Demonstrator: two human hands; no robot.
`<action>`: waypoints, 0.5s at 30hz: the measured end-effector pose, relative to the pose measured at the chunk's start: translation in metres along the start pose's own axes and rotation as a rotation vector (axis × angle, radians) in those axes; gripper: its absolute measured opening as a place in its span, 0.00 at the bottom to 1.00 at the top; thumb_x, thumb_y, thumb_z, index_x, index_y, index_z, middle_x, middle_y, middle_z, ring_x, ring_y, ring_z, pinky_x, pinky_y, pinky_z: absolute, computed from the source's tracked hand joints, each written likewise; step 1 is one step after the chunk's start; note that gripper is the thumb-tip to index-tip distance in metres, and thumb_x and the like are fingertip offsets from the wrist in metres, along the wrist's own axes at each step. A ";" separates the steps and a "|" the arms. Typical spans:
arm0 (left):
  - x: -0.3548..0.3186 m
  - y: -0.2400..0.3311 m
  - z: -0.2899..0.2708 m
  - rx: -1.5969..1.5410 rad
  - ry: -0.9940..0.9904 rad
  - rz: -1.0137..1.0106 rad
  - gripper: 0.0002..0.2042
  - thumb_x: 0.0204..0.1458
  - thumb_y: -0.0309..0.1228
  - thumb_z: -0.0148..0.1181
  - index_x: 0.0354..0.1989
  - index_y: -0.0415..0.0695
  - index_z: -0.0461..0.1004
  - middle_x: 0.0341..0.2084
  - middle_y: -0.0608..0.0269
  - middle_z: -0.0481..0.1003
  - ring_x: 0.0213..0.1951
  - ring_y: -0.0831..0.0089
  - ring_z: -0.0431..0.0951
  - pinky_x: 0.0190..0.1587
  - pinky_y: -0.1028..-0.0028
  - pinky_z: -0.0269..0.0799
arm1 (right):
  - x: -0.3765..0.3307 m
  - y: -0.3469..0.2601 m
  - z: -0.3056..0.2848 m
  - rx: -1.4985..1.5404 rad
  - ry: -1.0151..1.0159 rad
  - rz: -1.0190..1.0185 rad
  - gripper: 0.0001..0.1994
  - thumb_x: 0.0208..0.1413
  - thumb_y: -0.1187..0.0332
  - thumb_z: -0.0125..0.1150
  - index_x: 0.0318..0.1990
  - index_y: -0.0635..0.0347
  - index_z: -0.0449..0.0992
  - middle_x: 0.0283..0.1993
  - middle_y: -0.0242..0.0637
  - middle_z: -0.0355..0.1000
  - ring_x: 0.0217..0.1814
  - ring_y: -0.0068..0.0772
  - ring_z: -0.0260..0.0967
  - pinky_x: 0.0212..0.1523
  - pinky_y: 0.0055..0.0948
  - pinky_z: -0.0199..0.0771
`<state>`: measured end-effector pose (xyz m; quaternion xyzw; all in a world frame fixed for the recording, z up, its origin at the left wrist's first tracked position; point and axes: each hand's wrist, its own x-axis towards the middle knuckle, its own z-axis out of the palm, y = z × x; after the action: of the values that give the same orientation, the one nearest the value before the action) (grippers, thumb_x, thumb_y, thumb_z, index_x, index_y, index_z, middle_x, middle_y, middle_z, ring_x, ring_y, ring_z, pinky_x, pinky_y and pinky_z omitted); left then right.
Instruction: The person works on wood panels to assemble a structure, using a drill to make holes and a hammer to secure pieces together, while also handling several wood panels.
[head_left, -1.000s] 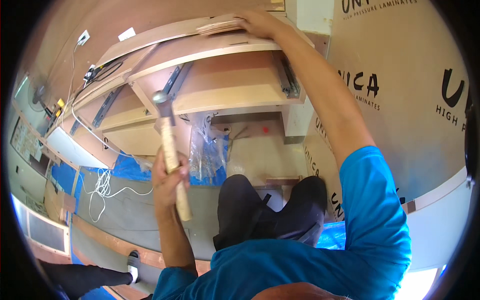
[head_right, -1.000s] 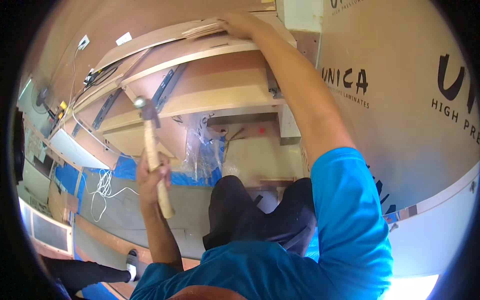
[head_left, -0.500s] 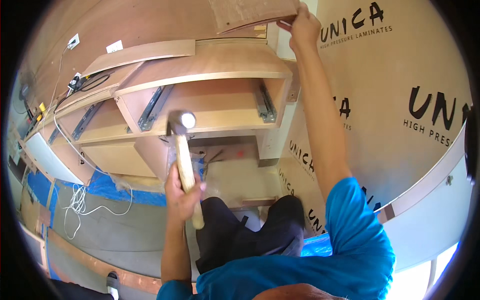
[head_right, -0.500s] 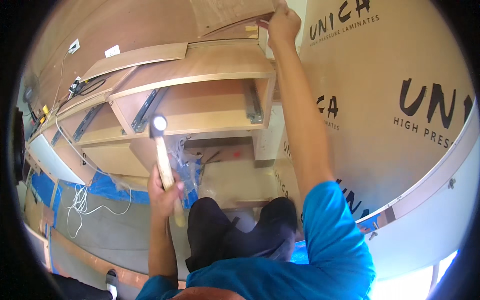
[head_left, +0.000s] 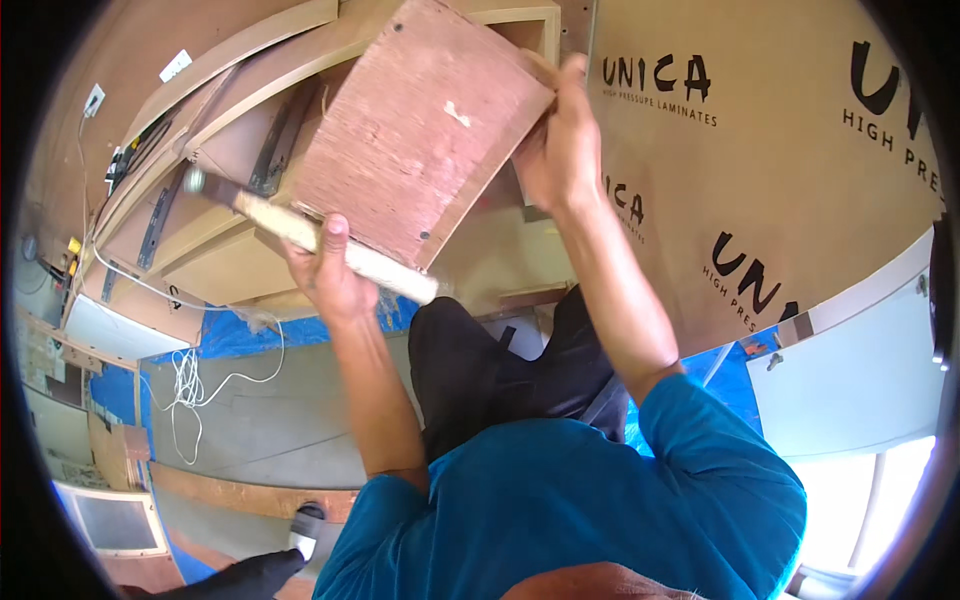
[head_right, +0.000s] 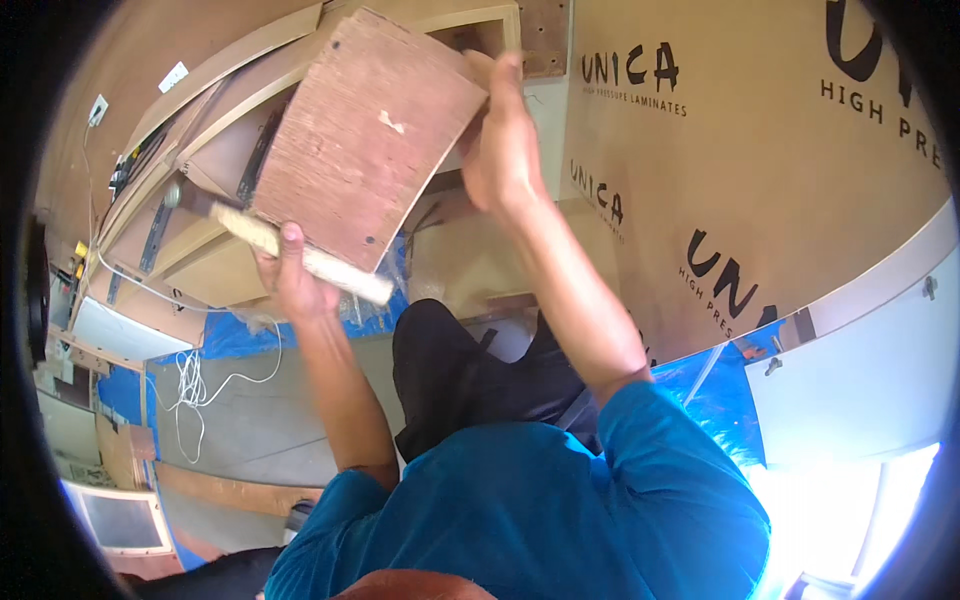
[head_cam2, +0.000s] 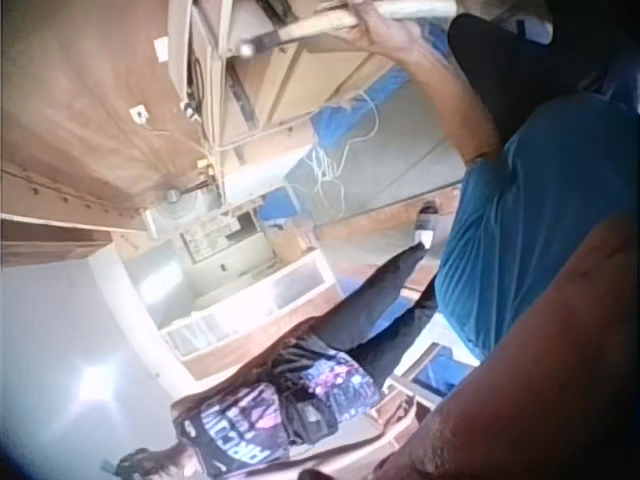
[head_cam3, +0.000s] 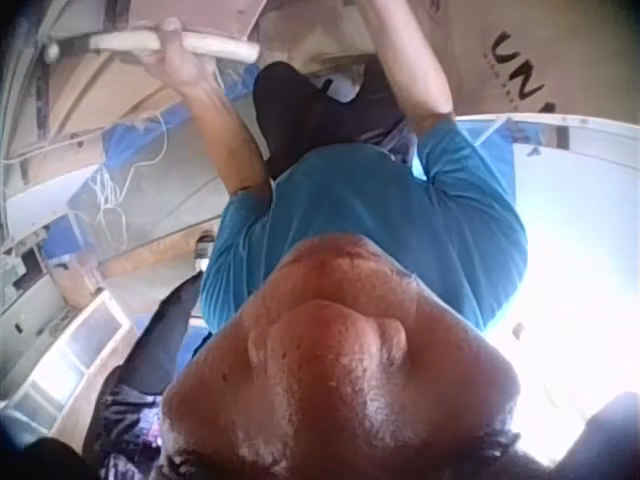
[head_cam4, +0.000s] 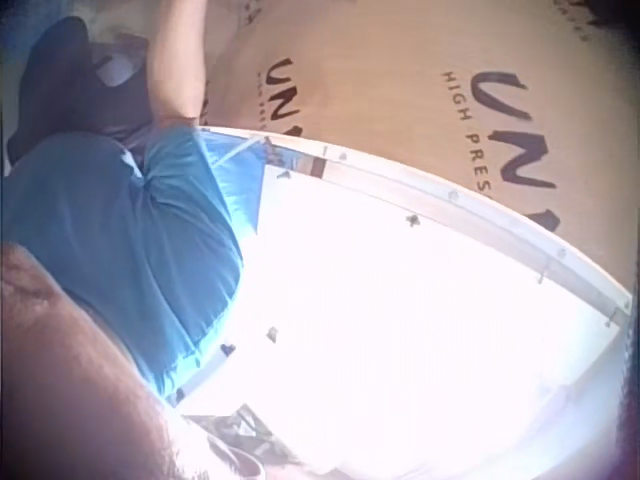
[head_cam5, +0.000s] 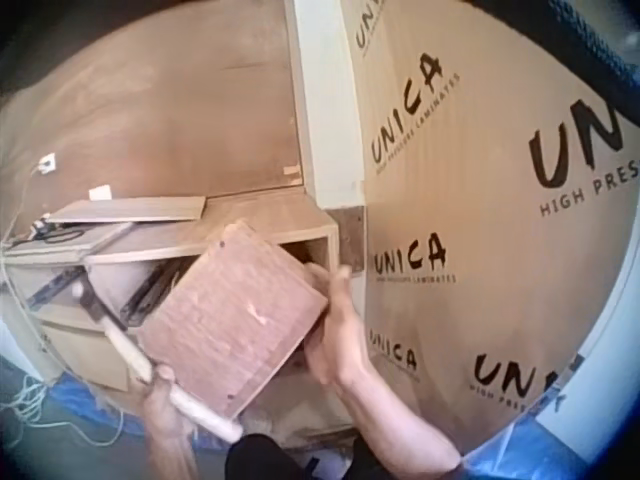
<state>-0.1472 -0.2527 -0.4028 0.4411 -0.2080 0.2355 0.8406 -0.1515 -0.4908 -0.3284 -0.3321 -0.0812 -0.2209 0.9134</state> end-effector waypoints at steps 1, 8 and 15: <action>-0.009 -0.005 0.004 -0.036 0.044 0.030 0.31 0.54 0.26 0.69 0.65 0.40 0.60 0.57 0.52 0.70 0.58 0.57 0.72 0.65 0.55 0.68 | -0.012 0.007 -0.005 0.026 -0.105 -0.028 0.39 0.70 0.37 0.37 0.71 0.67 0.57 0.69 0.44 0.63 0.71 0.38 0.61 0.71 0.40 0.60; -0.072 -0.014 0.015 0.038 0.064 -0.139 0.30 0.53 0.18 0.65 0.63 0.38 0.59 0.46 0.56 0.73 0.39 0.70 0.77 0.37 0.72 0.79 | -0.022 0.062 -0.040 -0.586 0.136 -0.315 0.39 0.65 0.38 0.52 0.65 0.70 0.63 0.60 0.46 0.69 0.62 0.37 0.66 0.64 0.37 0.65; -0.082 -0.017 0.013 -0.112 0.135 -0.281 0.26 0.51 0.25 0.69 0.58 0.38 0.65 0.40 0.58 0.75 0.32 0.72 0.76 0.24 0.76 0.74 | -0.007 0.072 -0.048 -0.326 -0.038 -0.046 0.35 0.69 0.41 0.46 0.65 0.67 0.63 0.61 0.43 0.69 0.63 0.33 0.65 0.65 0.36 0.65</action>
<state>-0.2052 -0.2894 -0.4531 0.4014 -0.1001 0.1329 0.9007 -0.1247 -0.4702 -0.4082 -0.4779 -0.0693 -0.2457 0.8405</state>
